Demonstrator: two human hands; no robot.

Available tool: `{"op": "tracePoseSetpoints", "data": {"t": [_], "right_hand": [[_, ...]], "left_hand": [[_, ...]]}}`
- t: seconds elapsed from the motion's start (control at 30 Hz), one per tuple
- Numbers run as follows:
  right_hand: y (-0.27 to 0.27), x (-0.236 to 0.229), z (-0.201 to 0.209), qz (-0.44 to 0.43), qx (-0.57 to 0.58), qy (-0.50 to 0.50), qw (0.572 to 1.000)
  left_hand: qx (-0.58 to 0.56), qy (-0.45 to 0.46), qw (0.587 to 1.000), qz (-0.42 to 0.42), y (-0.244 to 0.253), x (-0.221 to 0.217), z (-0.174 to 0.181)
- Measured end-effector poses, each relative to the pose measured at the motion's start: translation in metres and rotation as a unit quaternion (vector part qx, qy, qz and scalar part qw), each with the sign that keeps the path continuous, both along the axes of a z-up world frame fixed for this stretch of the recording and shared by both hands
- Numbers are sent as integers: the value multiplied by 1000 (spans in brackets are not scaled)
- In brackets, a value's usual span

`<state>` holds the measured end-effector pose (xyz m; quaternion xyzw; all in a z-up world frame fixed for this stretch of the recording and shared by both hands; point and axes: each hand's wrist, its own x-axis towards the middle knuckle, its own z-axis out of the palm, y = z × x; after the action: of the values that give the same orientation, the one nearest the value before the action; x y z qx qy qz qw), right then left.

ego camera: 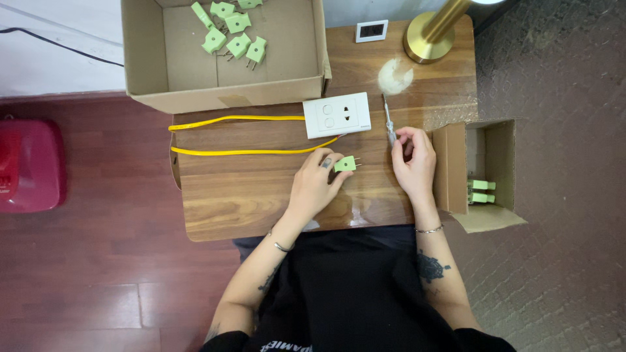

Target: The person assembles green electrical plugs by inserting wires into the internal terminals, closing the housing, and tightening screws with a screwdriver. They repeat this process for multiple plugs, placing finished units into a cardboard box.

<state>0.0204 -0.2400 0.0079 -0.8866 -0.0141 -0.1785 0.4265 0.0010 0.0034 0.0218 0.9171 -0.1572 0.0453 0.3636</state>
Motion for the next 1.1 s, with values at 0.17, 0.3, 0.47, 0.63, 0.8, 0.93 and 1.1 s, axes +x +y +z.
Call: {"op": "tracePoseSetpoints", "data": {"t": [0.17, 0.3, 0.47, 0.63, 0.8, 0.93, 1.1], "right_hand": [[0, 0, 1, 0, -10, 3, 1000], [1, 0, 1, 8, -32, -9, 999], [5, 1, 7, 10, -53, -13, 998], [9, 1, 11, 12, -73, -15, 997], [8, -2, 2, -43, -179, -36, 982], [8, -2, -6, -67, -215, -29, 974], [12, -3, -4, -77, -240, -19, 967]], "left_hand": [[28, -60, 998, 5, -2, -1, -15], [-31, -48, 998, 12, 2, 1, -16], [-79, -31, 996, 2, 8, 5, -9], [-88, -26, 996, 8, 7, 5, -11], [-93, -37, 995, 16, 4, 6, -14], [-78, -41, 996, 16, 4, 6, -16], [-68, -46, 997, 16, 4, 7, -14]]}}
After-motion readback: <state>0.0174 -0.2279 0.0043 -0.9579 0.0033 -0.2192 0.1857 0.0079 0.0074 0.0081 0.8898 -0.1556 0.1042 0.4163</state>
